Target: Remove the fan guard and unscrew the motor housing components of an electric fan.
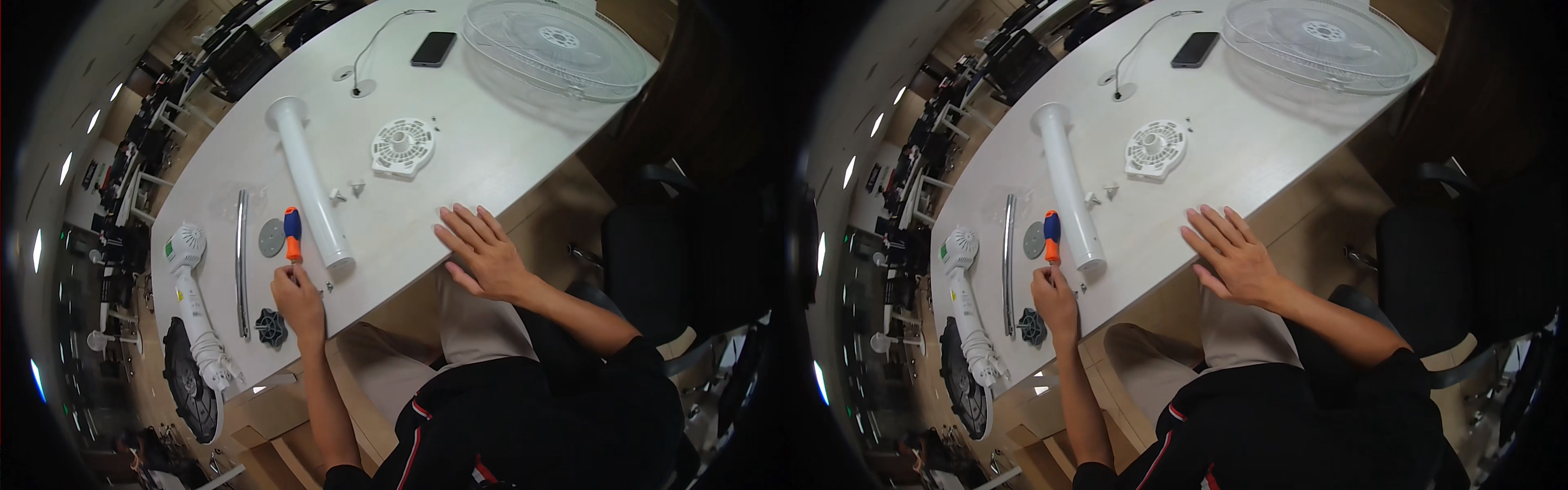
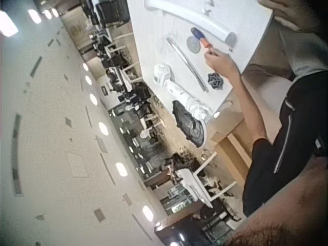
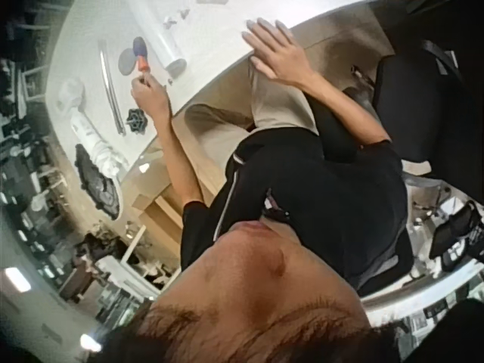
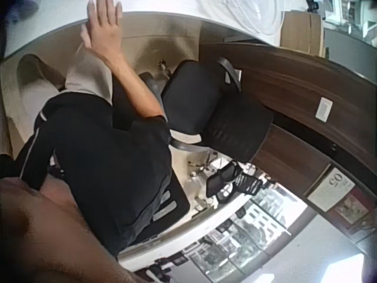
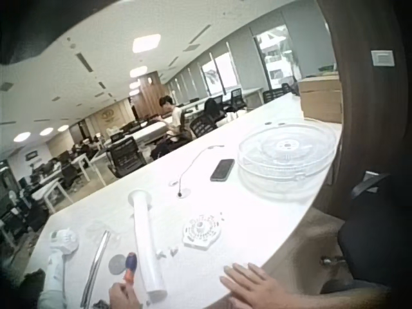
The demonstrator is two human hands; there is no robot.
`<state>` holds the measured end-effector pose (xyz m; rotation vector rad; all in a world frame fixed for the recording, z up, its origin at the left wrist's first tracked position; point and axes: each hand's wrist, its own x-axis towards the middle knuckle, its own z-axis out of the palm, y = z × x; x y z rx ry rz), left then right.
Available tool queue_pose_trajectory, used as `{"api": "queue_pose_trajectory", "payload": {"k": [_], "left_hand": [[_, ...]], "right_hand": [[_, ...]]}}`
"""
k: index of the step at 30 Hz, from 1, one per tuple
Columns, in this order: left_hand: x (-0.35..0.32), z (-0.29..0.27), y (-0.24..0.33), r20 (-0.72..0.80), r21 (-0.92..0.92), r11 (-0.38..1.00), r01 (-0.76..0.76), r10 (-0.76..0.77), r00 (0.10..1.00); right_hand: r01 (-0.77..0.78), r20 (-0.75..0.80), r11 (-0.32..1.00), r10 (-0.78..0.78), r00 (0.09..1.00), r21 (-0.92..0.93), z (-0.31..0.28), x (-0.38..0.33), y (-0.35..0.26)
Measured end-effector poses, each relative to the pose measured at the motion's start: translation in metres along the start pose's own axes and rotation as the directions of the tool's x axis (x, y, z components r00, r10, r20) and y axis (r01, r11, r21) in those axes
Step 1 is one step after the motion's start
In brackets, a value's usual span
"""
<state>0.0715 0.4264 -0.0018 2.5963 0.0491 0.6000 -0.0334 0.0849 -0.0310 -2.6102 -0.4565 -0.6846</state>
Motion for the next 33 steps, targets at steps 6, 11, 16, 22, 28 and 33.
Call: {"api": "queue_pose_trajectory", "payload": {"k": [6,11,16,22,28,33], "left_hand": [[0.004,0.007,-0.004,0.035,0.003,1.0,-0.012,0.012,0.999],[0.004,0.008,-0.005,-0.002,-0.05,0.997,-0.063,0.063,0.998],[-0.005,0.003,-0.017,0.028,-0.071,0.997,0.001,0.001,1.0],[-0.107,-0.087,0.01,-0.187,0.078,0.961,-0.266,0.276,0.943],[-0.26,-0.114,0.029,0.065,0.399,0.916,0.046,-0.078,0.995],[-0.348,-0.123,-0.017,0.108,0.226,0.804,0.549,-0.581,0.807]], "right_hand": [[0.046,0.258,0.992,-0.015,0.966,-0.115,-0.034,-0.069,0.03],[-0.214,0.482,0.948,0.305,0.821,-0.235,-0.086,-0.143,0.057],[-0.359,0.603,0.871,0.491,0.628,-0.336,-0.119,-0.191,0.053],[-0.607,0.615,0.748,0.619,0.489,-0.269,-0.14,-0.199,0.047],[-0.602,0.57,0.748,0.634,0.523,-0.28,-0.141,-0.193,0.054],[-0.59,0.585,0.763,0.613,0.531,-0.264,-0.127,-0.189,0.052]]}}
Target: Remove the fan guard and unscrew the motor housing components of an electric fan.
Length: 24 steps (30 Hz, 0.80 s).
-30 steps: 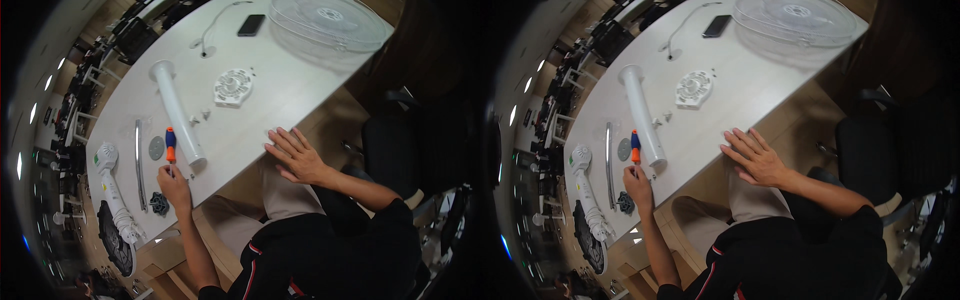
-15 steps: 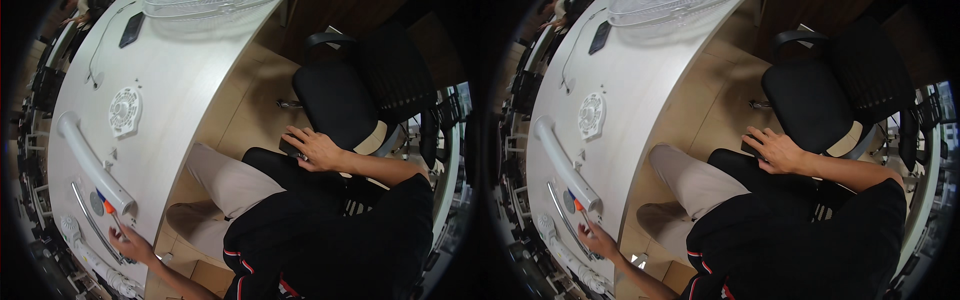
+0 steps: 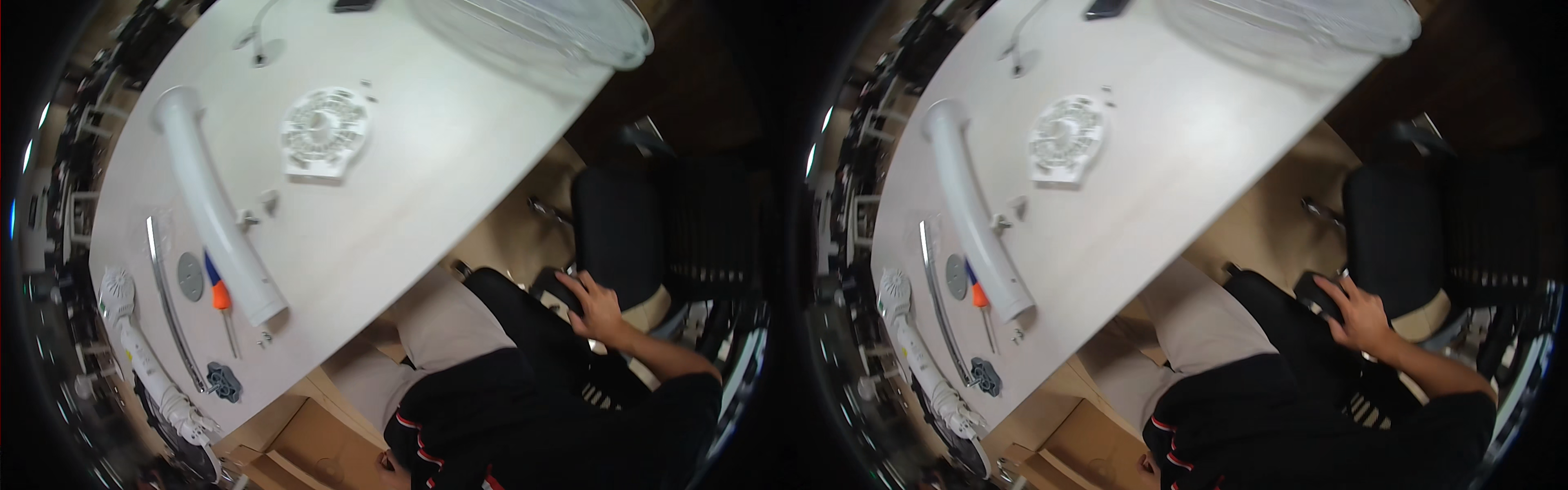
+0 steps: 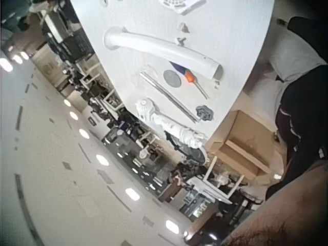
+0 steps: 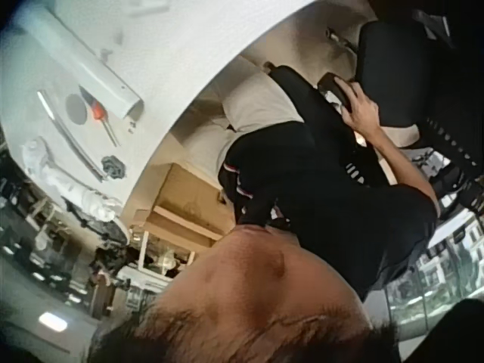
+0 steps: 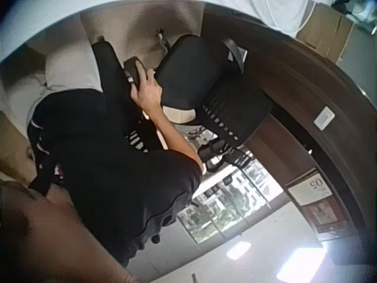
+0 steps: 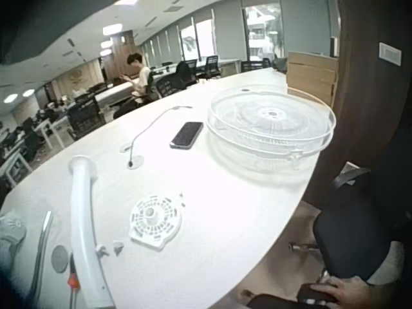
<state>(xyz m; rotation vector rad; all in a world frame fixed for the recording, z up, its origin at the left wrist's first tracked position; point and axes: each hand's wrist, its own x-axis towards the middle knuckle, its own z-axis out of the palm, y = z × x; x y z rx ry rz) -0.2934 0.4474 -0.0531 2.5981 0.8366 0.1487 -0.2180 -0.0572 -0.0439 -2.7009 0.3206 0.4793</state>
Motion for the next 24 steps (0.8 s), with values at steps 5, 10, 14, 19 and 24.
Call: {"api": "queue_pose_trajectory", "payload": {"k": [5,10,14,19,24], "left_hand": [[-0.036,0.032,-0.086,0.225,-0.261,0.891,0.37,-0.317,0.921],[-0.04,-0.036,0.005,0.389,-0.004,0.647,0.762,-0.702,0.597],[-0.043,-0.033,0.02,0.33,-0.063,0.64,0.766,-0.711,0.621],[-0.037,-0.029,0.034,0.319,-0.109,0.633,0.767,-0.708,0.63],[-0.036,-0.027,0.035,0.302,-0.156,0.638,0.754,-0.696,0.651]], "right_hand": [[-0.02,0.045,0.999,0.022,0.999,-0.042,0.003,0.003,-0.012],[-0.016,0.074,0.999,0.018,0.997,-0.034,0.001,0.008,-0.018],[-0.001,0.032,0.997,0.004,0.999,-0.082,-0.003,0.019,-0.018],[0.121,-0.046,0.992,-0.123,0.991,-0.04,-0.017,0.063,-0.042],[0.169,-0.065,0.984,-0.173,0.983,-0.06,-0.016,0.076,-0.055]]}}
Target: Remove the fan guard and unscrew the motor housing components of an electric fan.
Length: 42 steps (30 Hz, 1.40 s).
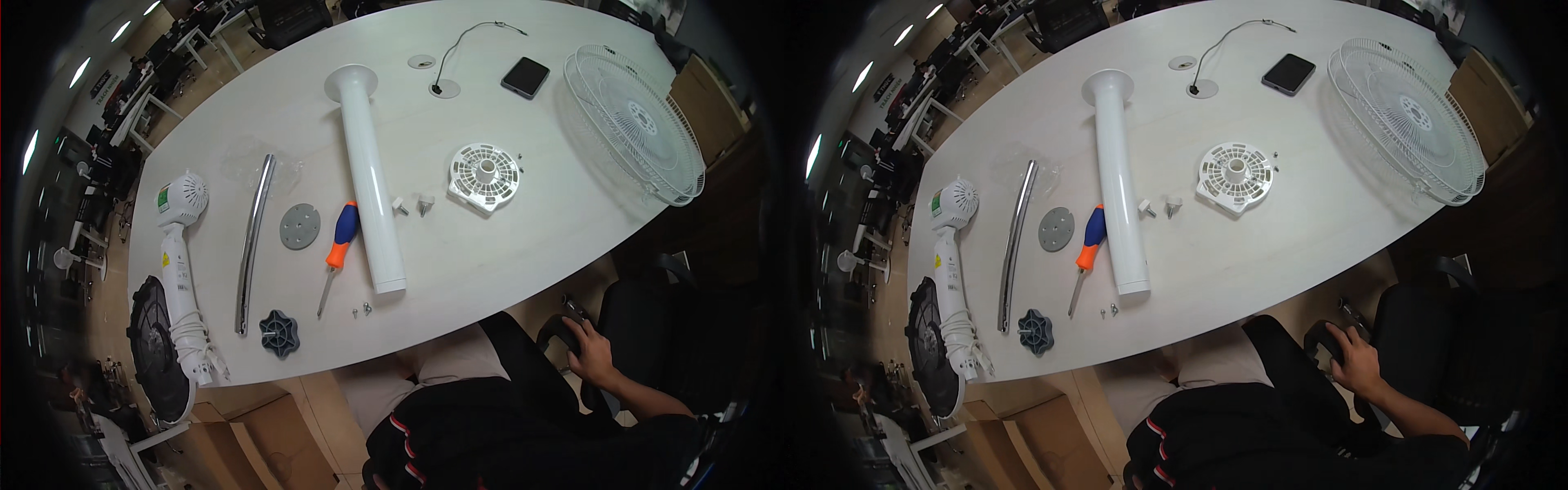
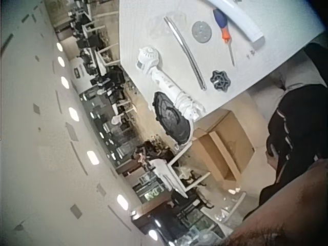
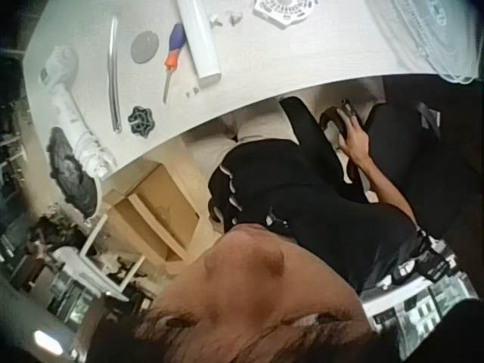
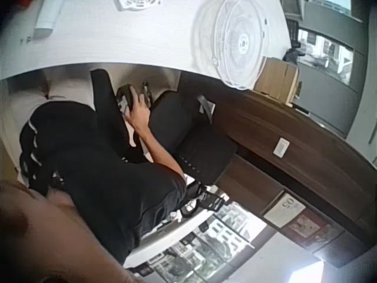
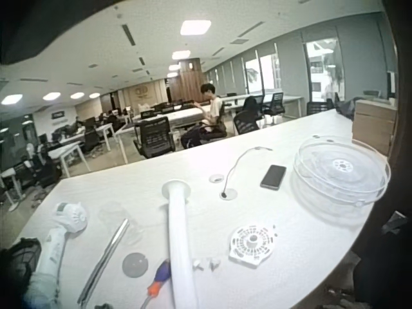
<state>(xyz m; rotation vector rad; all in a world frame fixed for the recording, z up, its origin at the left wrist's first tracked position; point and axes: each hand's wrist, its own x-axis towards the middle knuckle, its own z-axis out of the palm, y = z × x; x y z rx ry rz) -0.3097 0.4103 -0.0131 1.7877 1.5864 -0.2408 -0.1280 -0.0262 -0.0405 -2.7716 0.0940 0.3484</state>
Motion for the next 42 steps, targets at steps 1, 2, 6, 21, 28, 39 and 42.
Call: {"api": "queue_pose_trajectory", "payload": {"k": [1,2,6,21,28,39,42], "left_hand": [[0.001,-0.001,-0.001,-0.011,-0.014,1.0,-0.001,0.001,1.0],[0.008,-0.002,-0.01,-0.032,-0.045,0.999,0.023,-0.025,0.999],[0.048,0.014,-0.082,-0.285,-0.003,0.938,-0.345,0.33,0.9],[0.037,0.006,-0.123,-0.262,-0.162,0.977,-0.139,0.094,0.961],[0.019,0.008,-0.148,-0.334,-0.043,0.984,-0.172,0.148,0.931],[0.004,0.008,-0.179,-0.234,-0.207,0.978,-0.024,-0.025,0.972],[0.001,0.009,-0.185,-0.262,-0.242,0.97,-0.038,-0.028,0.965]], "right_hand": [[0.019,-0.003,1.0,-0.019,1.0,-0.007,-0.001,0.0,-0.002],[0.032,-0.008,0.999,-0.032,0.999,-0.009,0.002,0.001,-0.009],[0.083,-0.053,0.996,-0.082,0.995,0.023,0.009,-0.01,-0.007],[0.401,-0.121,0.913,-0.407,0.905,-0.071,-0.001,-0.023,-0.007],[0.264,0.097,0.963,-0.269,0.958,0.058,-0.009,-0.026,-0.02],[0.255,0.155,0.94,-0.223,0.962,-0.226,0.023,0.017,-0.014],[0.335,0.121,0.911,-0.314,0.942,-0.241,0.034,0.029,-0.009]]}}
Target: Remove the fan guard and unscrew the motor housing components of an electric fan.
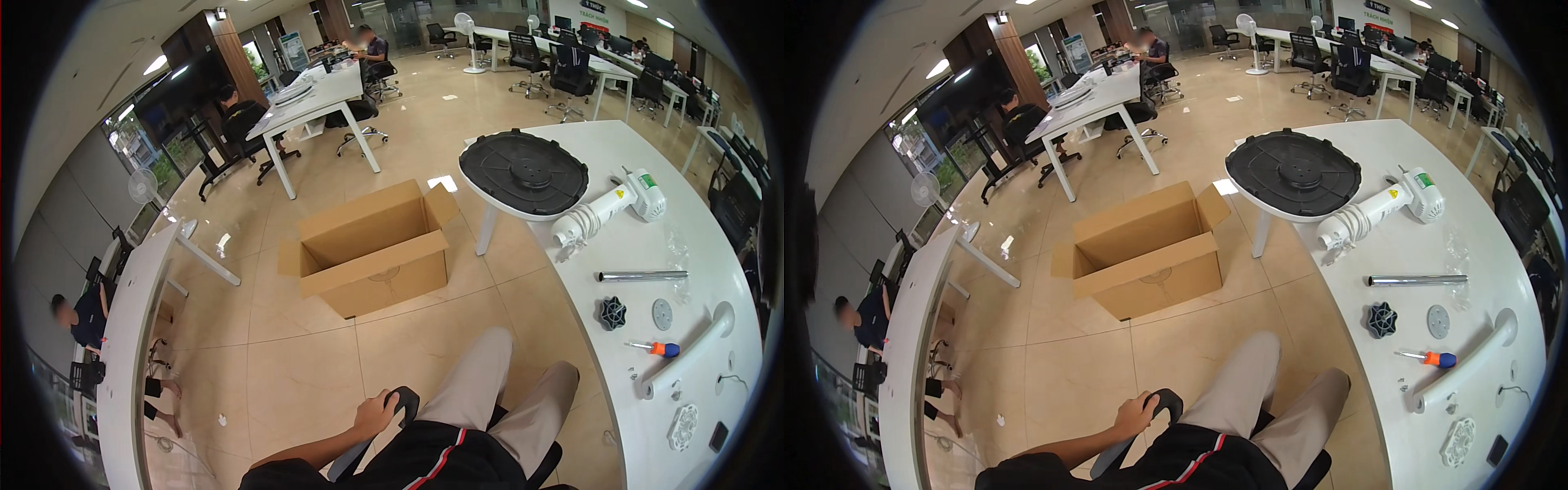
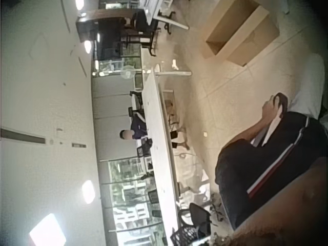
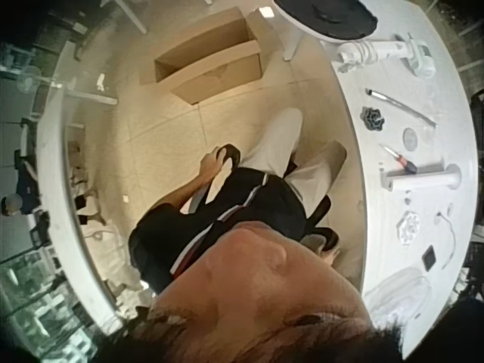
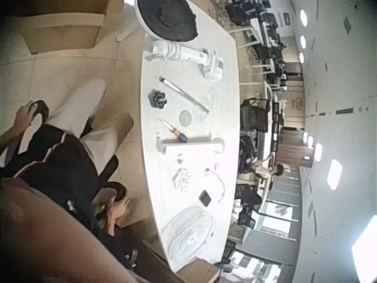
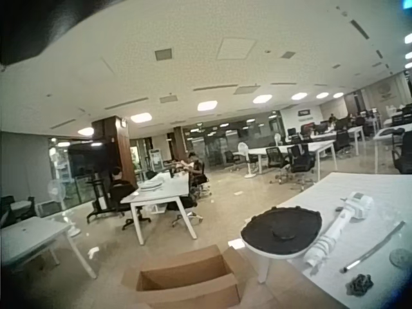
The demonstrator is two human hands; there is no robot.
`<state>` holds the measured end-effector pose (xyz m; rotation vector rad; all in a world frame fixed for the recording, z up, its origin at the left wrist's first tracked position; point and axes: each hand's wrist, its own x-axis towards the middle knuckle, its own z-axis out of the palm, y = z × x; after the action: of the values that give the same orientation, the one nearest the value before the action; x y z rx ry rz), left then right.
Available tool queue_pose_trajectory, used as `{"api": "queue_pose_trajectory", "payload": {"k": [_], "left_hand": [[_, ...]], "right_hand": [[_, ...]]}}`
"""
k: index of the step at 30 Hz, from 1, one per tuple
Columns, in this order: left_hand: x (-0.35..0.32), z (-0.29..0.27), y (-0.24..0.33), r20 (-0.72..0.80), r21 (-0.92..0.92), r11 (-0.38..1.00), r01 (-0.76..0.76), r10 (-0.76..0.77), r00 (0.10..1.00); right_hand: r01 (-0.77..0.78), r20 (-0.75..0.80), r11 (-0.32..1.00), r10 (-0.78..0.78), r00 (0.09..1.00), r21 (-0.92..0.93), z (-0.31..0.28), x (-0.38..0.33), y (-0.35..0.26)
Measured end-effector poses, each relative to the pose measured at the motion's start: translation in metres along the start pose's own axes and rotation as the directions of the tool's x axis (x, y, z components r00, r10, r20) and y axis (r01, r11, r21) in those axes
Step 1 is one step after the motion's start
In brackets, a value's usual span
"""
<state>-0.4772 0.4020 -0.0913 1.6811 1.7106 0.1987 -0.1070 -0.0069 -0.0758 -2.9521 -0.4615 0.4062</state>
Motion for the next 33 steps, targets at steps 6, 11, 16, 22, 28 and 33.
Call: {"api": "queue_pose_trajectory", "payload": {"k": [6,11,16,22,28,33], "left_hand": [[-0.008,0.003,-0.003,-0.07,0.087,0.996,-0.021,0.027,0.997],[0.01,-0.003,0.071,-0.445,0.115,0.875,-0.47,0.469,0.763],[0.0,-0.091,0.323,-0.55,-0.011,0.395,-0.918,0.765,0.336],[-0.068,-0.172,0.481,-0.572,0.277,-0.509,-0.815,0.595,-0.565],[-0.053,-0.123,0.53,-0.377,0.3,-0.543,-0.784,0.687,-0.621],[0.046,-0.017,0.508,-0.451,0.186,-0.077,-0.979,0.879,-0.155]], "right_hand": [[0.021,0.032,0.997,-0.019,0.999,-0.072,0.015,0.016,0.012],[-0.112,0.098,0.993,0.108,0.989,0.038,0.004,0.017,-0.013],[-0.133,0.185,0.986,0.113,0.976,0.1,-0.046,0.014,-0.047],[-0.179,0.144,0.974,0.159,0.977,0.14,-0.047,0.005,-0.039],[-0.235,-0.046,0.93,0.258,0.965,0.281,-0.013,-0.026,0.001],[-0.254,-0.081,0.909,0.296,0.952,0.33,-0.034,-0.069,0.007]]}}
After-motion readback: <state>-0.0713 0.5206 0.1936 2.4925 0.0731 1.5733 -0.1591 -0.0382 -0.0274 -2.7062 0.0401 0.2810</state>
